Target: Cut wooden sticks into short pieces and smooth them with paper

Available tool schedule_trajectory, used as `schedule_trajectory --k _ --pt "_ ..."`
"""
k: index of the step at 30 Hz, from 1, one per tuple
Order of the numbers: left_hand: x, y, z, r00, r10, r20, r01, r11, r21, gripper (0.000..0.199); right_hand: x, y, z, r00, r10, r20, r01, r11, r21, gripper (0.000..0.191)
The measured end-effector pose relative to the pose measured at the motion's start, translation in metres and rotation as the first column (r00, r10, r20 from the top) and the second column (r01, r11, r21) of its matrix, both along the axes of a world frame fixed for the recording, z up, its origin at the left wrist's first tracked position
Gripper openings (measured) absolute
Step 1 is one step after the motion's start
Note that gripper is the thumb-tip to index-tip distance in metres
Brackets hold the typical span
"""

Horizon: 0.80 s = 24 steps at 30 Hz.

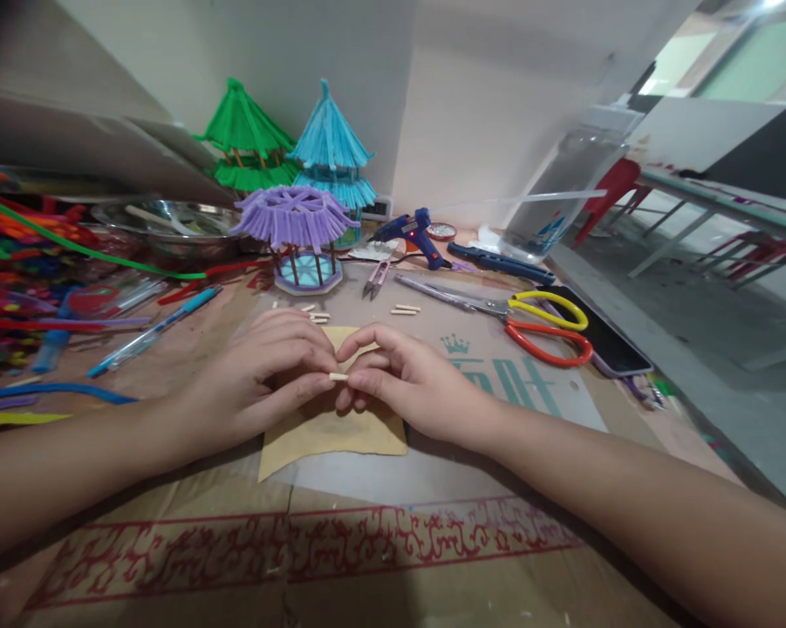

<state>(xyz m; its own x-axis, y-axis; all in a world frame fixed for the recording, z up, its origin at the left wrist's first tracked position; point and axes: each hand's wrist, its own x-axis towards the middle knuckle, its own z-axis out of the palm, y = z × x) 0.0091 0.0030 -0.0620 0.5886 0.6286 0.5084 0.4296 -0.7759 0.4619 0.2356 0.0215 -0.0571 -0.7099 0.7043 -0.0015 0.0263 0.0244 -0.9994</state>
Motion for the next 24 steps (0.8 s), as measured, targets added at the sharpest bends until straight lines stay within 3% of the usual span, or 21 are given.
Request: schedule_trajectory --k 14,24 --pt "-0.0012 0.0022 0.0000 1.000 -0.014 -0.012 0.014 1.000 0.006 0.019 0.0005 -0.0006 -0.0022 1.000 -0.017 0.021 0.015 0.997 0.073 0.013" --pt "-0.0013 0.0030 0.0018 0.999 -0.001 0.046 0.008 0.990 -0.140 0.021 0.0004 -0.0044 -0.0001 0.993 -0.099 0.063 0.084 0.973 0.214 0.008"
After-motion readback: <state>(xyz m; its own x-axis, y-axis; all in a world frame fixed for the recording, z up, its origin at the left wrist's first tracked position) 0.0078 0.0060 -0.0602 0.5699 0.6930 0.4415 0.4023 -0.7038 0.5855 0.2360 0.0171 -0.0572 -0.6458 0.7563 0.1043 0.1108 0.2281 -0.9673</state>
